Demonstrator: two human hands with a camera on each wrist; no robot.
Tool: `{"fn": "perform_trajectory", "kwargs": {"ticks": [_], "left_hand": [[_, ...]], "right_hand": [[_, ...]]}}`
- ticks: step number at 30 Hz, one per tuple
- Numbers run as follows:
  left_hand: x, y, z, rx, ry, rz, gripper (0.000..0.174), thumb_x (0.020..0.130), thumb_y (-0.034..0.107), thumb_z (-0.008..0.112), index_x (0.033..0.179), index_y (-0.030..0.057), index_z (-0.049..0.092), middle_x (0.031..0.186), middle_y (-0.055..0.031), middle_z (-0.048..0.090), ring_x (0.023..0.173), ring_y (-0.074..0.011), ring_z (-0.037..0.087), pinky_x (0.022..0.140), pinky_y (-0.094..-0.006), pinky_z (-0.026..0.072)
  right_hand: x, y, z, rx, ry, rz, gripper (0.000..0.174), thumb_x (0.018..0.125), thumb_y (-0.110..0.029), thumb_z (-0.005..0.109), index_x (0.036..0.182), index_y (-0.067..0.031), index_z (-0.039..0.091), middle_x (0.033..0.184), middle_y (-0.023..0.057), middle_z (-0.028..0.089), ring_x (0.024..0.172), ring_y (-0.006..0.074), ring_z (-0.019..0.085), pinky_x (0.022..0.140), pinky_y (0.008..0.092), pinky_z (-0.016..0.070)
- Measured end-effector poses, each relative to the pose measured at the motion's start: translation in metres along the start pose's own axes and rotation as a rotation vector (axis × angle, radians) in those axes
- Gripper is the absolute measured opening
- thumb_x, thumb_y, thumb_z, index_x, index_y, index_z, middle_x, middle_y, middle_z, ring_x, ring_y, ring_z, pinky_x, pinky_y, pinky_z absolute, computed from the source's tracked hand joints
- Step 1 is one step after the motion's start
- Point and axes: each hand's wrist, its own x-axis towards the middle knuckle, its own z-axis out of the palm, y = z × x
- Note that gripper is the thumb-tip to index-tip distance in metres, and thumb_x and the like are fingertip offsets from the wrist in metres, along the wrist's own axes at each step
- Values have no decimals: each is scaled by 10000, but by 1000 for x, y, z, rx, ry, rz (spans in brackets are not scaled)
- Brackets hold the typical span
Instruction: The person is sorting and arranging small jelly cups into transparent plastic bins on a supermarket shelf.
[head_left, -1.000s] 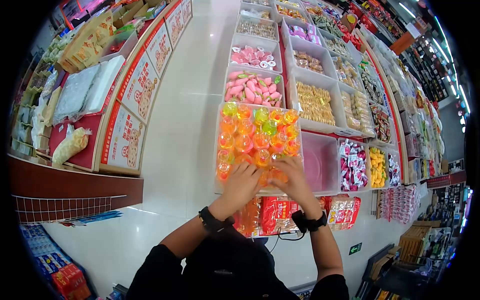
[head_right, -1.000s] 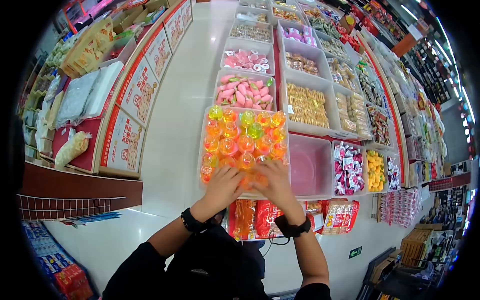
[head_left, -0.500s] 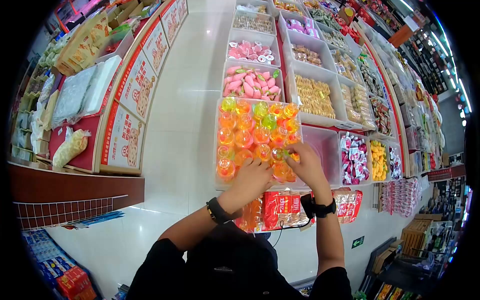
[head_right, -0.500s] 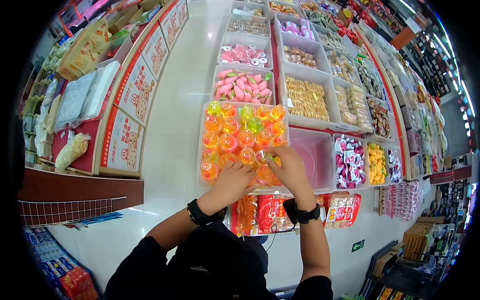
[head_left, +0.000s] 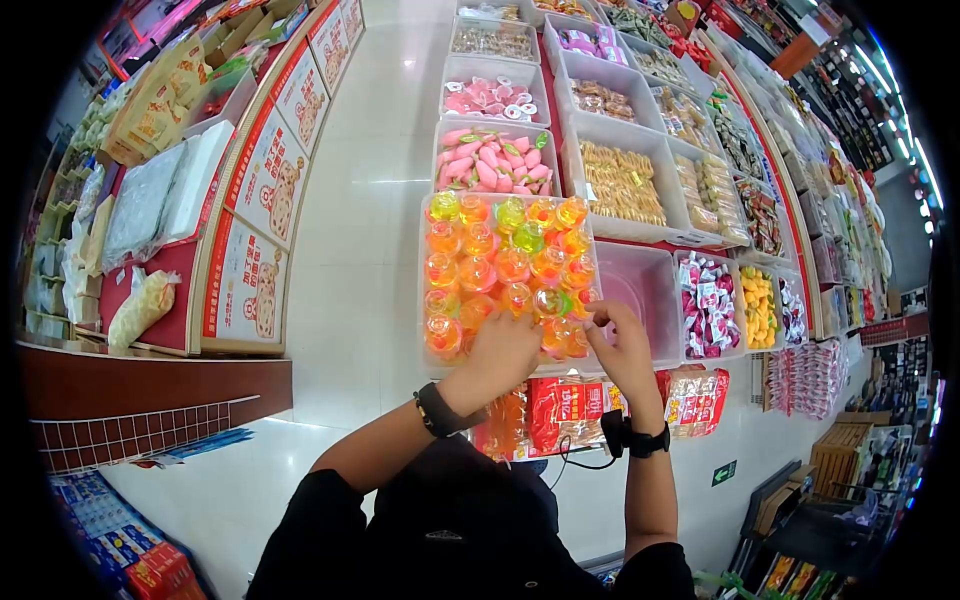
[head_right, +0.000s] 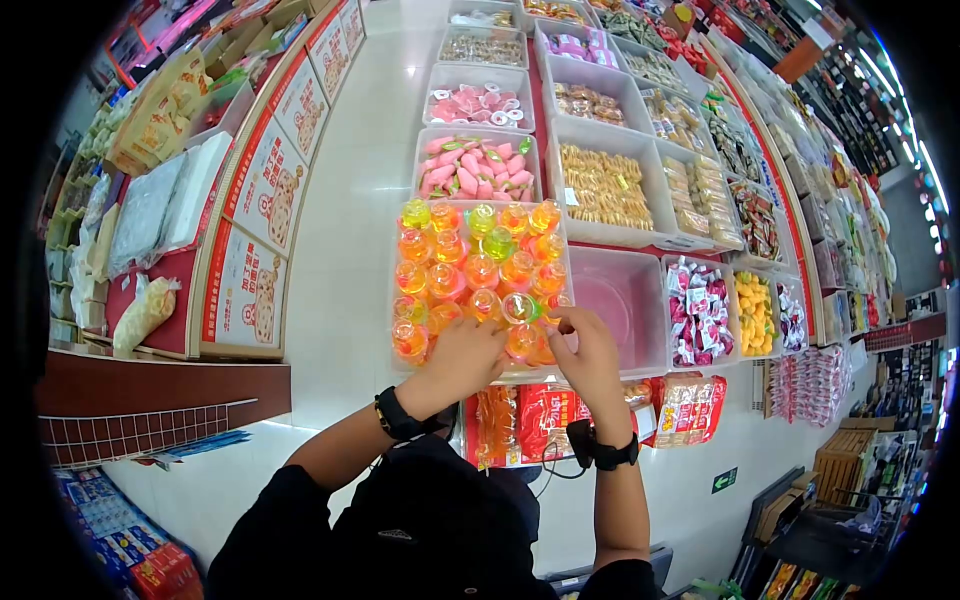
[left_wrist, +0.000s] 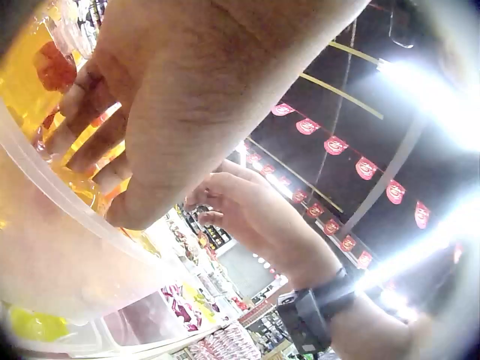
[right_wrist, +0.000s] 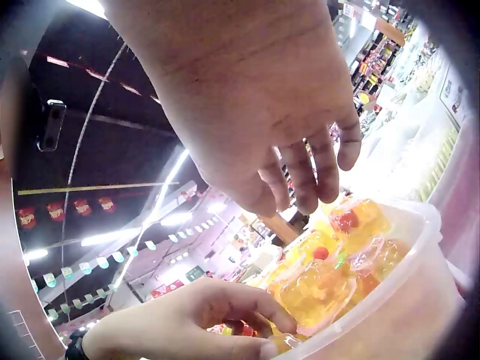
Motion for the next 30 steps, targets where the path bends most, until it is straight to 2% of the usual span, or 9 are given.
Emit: {"fn": "perform_trajectory", "kwargs": {"ticks": [6,9,12,13,15,19,24,28,30], "left_hand": [[-2,-5,-11,-124,14,-14,280,805,177,679,1053,48,693,1006,-113,636,921,-321,616,814,-448,504],[-3,-18,-21,-324,34,-26,277,801,159,678,1054,52,707,1023,-131,642,973,-327,623,836,-427,509],[-7,-29,-42,-512,72,-12,324,799,149,682,1105,44,714,1083,-129,668,1016,-277,638,867,-366,510],[-11,-28,-55,-622,54,-78,332,804,134,675,1121,42,713,1111,-125,669,1026,-254,639,872,-346,507],[-17,-29,-84,-839,23,-213,351,812,105,661,1153,38,710,1167,-118,673,1045,-208,641,881,-308,501],[-33,-50,-102,-900,206,-239,360,828,11,594,1168,21,709,1226,-100,657,1048,-155,628,861,-271,499],[-42,-58,-103,-916,332,-256,373,817,-28,563,1160,-8,708,1220,-96,652,1066,-162,631,846,-263,514],[-44,-51,-97,-990,311,-237,365,812,-25,564,1142,0,717,1198,-105,650,1049,-167,637,825,-266,527],[-42,-44,-99,-999,269,-238,359,815,-21,564,1137,6,721,1182,-110,649,1029,-170,642,809,-268,534]], "right_hand": [[-8,3,2,56,13,29,252,888,-91,691,1131,-29,659,879,103,637,854,250,625,809,368,501],[-10,5,6,96,20,63,257,882,-74,691,1133,-29,659,880,101,637,854,255,624,816,373,500],[-12,-3,7,116,49,27,255,883,-62,688,1134,-33,659,891,103,641,862,258,625,832,378,500],[-12,-14,8,136,90,-3,242,855,-25,680,1096,-37,662,899,97,646,849,270,628,799,395,498],[-8,-22,10,13,35,-149,250,833,-37,703,1080,-56,671,893,70,630,857,249,607,792,373,473],[-1,-44,31,-278,-78,-361,264,750,-89,755,1007,-89,694,924,66,620,908,273,588,808,394,457],[9,-33,77,-526,-236,-419,293,698,-194,800,975,-140,720,925,38,638,976,237,593,868,386,440],[13,-20,106,-684,-287,-461,263,682,-205,796,925,-142,717,857,24,674,952,232,612,852,398,452],[12,-17,117,-686,-239,-462,120,712,-183,726,810,-114,712,771,37,664,896,232,612,829,389,455]]}}
